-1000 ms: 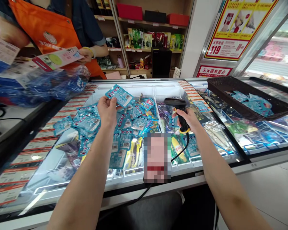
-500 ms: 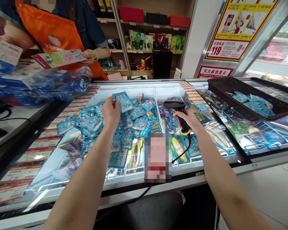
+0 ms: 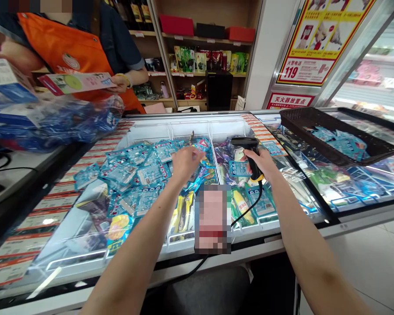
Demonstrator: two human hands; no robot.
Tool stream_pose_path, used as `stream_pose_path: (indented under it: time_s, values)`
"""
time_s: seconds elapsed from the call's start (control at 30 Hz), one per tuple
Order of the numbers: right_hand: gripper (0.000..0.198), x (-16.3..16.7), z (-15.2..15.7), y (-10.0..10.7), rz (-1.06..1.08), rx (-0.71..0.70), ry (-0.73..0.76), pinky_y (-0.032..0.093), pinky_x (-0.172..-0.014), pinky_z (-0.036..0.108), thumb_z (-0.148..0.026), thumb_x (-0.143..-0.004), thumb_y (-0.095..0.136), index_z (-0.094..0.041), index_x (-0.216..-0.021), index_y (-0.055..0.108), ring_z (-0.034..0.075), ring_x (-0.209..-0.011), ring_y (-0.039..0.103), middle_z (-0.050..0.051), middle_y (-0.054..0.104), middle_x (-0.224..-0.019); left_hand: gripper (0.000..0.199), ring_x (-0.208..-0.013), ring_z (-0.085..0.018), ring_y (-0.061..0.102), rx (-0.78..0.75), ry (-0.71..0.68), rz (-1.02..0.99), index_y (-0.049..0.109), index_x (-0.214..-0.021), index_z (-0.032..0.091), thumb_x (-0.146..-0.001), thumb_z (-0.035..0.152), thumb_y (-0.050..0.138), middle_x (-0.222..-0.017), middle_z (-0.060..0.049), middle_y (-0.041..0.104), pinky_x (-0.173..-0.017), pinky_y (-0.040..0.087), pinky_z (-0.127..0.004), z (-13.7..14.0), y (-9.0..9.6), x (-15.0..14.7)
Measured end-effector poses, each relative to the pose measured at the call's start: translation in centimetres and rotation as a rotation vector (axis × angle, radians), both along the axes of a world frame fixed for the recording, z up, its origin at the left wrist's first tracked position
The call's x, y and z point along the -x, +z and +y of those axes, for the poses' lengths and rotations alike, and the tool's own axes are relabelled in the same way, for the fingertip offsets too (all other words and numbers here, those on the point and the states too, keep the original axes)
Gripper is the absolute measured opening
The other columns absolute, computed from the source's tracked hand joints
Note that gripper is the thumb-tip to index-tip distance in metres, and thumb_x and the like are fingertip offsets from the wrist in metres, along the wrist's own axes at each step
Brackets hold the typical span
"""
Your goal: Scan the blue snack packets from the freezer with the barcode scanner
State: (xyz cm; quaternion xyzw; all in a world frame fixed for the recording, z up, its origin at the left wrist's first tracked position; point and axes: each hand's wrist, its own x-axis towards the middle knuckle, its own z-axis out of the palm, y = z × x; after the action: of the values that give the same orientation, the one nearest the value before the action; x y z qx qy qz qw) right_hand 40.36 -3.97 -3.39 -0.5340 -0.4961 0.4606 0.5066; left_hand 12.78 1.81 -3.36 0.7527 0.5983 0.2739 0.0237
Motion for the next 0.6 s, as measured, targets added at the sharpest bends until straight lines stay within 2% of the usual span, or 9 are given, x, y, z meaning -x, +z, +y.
stream_pose_path:
  time_s: [0.1, 0.17, 0.27, 0.33, 0.43, 0.5, 0.6]
  values:
    - [0.036, -0.3, 0.0, 0.0, -0.019, -0.007, 0.009, 0.045, -0.035, 0.025, -0.052, -0.077, 0.068, -0.016, -0.080, 0.064, 0.012, -0.040, 0.056, 0.008, 0.073, -0.080, 0.054, -0.093, -0.027, 0.061, 0.205, -0.157, 0.026, 0.073, -0.079, 0.024, -0.079, 0.072, 0.049, -0.094, -0.007, 0.069, -0.089, 0.042, -0.044, -0.3, -1.1, -4.6]
    - [0.036, -0.5, -0.1, -0.2, -0.030, -0.011, 0.011, 0.046, -0.036, 0.025, -0.052, -0.078, 0.067, -0.017, -0.080, 0.064, 0.013, -0.039, 0.056, 0.007, 0.071, -0.070, 0.060, -0.103, -0.031, 0.058, 0.264, -0.186, 0.053, 0.074, -0.080, 0.024, -0.070, 0.079, 0.051, -0.099, -0.009, 0.067, -0.094, 0.039, -0.047, -0.4, -1.8, -6.9]
    - [0.034, -0.6, -0.3, -0.6, -0.040, -0.010, 0.004, 0.045, -0.036, 0.025, -0.052, -0.080, 0.065, -0.018, -0.078, 0.064, 0.014, -0.039, 0.055, 0.004, 0.065, -0.056, 0.059, -0.112, -0.034, 0.054, 0.276, -0.208, 0.066, 0.073, -0.085, 0.024, -0.065, 0.079, 0.058, -0.107, -0.011, 0.063, -0.099, 0.037, -0.049, -0.4, -2.8, -8.8]
    - [0.034, -0.5, -0.4, -0.5, -0.043, -0.002, 0.018, 0.044, -0.036, 0.026, -0.052, -0.080, 0.065, -0.018, -0.076, 0.063, 0.015, -0.039, 0.055, 0.003, 0.063, -0.053, 0.054, -0.114, -0.034, 0.052, 0.262, -0.242, 0.070, 0.072, -0.086, 0.024, -0.064, 0.073, 0.065, -0.108, -0.010, 0.061, -0.099, 0.036, -0.049, -0.2, -3.2, -9.3]
    - [0.033, -0.2, -0.5, -0.1, -0.030, -0.017, 0.031, 0.045, -0.036, 0.026, -0.052, -0.079, 0.066, -0.019, -0.076, 0.062, 0.014, -0.039, 0.055, 0.005, 0.068, -0.063, 0.044, -0.112, -0.033, 0.053, 0.282, -0.286, 0.010, 0.068, -0.084, 0.021, -0.065, 0.061, 0.072, -0.106, -0.010, 0.061, -0.095, 0.039, -0.047, 0.3, -3.5, -8.9]
    - [0.034, -0.2, -0.5, 0.2, -0.030, -0.028, 0.029, 0.045, -0.036, 0.026, -0.052, -0.078, 0.067, -0.019, -0.078, 0.061, 0.014, -0.040, 0.055, 0.005, 0.069, -0.066, 0.038, -0.103, -0.030, 0.058, 0.317, -0.289, -0.111, 0.064, -0.088, 0.019, -0.069, 0.051, 0.073, -0.103, -0.010, 0.062, -0.088, 0.043, -0.042, 0.7, -3.6, -8.1]
    - [0.037, -0.2, -0.6, 0.3, -0.041, -0.008, 0.024, 0.043, -0.035, 0.025, -0.054, -0.078, 0.066, -0.017, -0.080, 0.061, 0.013, -0.039, 0.054, 0.005, 0.067, -0.062, 0.035, -0.080, -0.021, 0.060, 0.310, -0.222, -0.415, 0.057, -0.101, 0.018, -0.075, 0.037, 0.069, -0.090, -0.007, 0.062, -0.072, 0.045, -0.034, 1.1, -3.5, -6.2]
